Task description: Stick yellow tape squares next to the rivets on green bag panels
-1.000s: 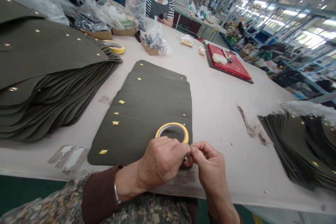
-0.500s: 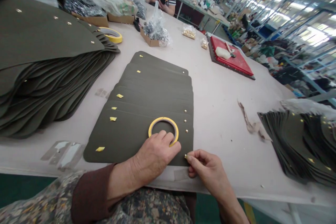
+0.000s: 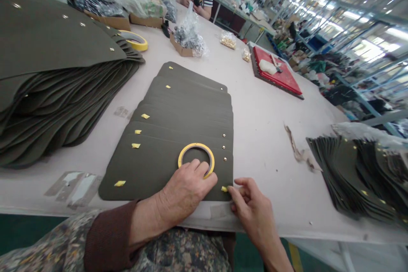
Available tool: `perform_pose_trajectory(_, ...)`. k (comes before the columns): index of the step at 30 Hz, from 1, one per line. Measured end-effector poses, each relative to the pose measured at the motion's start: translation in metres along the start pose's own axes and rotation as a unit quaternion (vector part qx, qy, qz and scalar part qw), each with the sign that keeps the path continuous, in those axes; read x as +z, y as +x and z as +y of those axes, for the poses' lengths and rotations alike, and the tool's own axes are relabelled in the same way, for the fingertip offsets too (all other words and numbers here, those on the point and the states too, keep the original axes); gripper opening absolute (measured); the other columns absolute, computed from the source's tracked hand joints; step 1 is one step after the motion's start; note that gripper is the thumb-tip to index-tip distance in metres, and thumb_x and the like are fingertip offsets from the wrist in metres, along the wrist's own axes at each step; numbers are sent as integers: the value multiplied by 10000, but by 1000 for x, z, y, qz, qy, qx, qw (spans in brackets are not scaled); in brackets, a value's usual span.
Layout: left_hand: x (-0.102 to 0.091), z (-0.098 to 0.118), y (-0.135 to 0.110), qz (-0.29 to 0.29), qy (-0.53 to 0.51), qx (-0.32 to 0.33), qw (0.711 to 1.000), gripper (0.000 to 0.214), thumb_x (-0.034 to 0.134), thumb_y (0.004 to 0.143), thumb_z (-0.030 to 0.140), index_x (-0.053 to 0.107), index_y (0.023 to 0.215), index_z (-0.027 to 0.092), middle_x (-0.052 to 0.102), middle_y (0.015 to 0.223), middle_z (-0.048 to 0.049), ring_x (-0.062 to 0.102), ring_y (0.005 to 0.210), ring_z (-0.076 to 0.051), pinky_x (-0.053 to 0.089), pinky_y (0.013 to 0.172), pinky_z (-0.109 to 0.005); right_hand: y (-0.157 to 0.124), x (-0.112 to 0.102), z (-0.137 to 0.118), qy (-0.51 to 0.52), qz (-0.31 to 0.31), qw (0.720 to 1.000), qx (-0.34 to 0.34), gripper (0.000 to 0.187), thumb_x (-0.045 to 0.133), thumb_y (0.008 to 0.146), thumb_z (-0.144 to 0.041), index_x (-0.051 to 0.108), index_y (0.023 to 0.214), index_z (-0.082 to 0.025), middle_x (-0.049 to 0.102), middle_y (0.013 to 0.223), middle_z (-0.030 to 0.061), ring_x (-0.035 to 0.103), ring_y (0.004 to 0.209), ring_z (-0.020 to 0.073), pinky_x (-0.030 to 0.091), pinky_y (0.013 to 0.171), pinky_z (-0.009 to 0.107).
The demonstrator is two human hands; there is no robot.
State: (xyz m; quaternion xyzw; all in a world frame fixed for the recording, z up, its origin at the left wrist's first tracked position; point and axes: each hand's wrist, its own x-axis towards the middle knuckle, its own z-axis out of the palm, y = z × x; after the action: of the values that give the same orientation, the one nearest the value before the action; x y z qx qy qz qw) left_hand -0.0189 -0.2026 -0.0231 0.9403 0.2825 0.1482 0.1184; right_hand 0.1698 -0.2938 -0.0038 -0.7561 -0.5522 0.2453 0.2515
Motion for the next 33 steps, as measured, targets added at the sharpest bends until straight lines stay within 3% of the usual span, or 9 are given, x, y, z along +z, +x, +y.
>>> perform_pose_trajectory(3,0,0,0,3,-2,1,1000,65,513,914,160,515,865,203,526,870,-34,478,785,-216,439,652,-335,-10,3,5,-28,11,997,-75,175,533,919,-317,631,825,-206,679,695,11,641,582,140,487,562,214)
perform_pose_trajectory(6,1,-1,0,9,3,1,1000,59,513,915,164,521,870,201,532,877,-35,482,791,-215,436,655,-332,-13,11,4,-76,40,990,-114,199,512,929,-290,662,832,-202,692,762,38,660,662,160,490,637,242)
perform_pose_trajectory(9,2,-1,0,15,5,5,1000,54,523,909,170,526,864,201,543,877,-36,488,788,-217,433,649,-331,-10,16,0,-88,54,991,-87,221,511,927,-309,658,803,-201,685,740,33,649,636,155,470,622,243)
perform_pose_trajectory(15,-3,-2,-1,74,-35,22,996,147,424,944,167,564,910,198,587,831,-30,505,707,-198,441,630,-324,5,17,-10,-65,12,998,18,190,571,858,-311,630,708,-208,565,545,-36,529,487,124,392,510,228)
perform_pose_trajectory(19,-11,-6,-3,143,-142,48,978,227,388,954,136,567,1084,185,638,831,-23,570,720,-160,483,676,-283,9,7,-10,-53,-56,997,17,163,574,844,-253,638,702,-207,571,558,-37,532,518,126,383,523,229)
perform_pose_trajectory(22,-17,-10,-3,155,-182,50,970,360,415,954,133,463,1307,179,656,796,0,600,693,-133,500,667,-245,8,-3,-11,-36,-121,992,1,126,607,838,-237,662,728,-211,606,580,-32,554,532,130,404,523,228)
perform_pose_trajectory(25,-21,-11,-3,158,-170,38,972,457,427,963,165,345,1413,163,681,805,1,622,665,-136,511,630,-247,8,-8,-18,21,-39,995,-90,86,595,870,-221,670,909,-206,663,718,-3,601,616,136,470,586,231)
perform_pose_trajectory(28,-21,-9,-3,166,-144,28,975,411,437,965,186,378,1369,142,715,933,-38,662,721,-157,532,660,-277,13,-3,-28,52,48,971,-230,198,563,891,-141,623,1069,-205,680,890,39,634,783,149,512,719,253)
perform_pose_trajectory(33,-19,-6,-6,150,-115,28,982,337,425,970,192,420,1305,155,718,974,-43,666,712,-165,521,639,-295,23,10,-34,40,53,937,-344,250,533,882,-36,614,1057,-196,682,936,70,626,857,161,529,769,279)
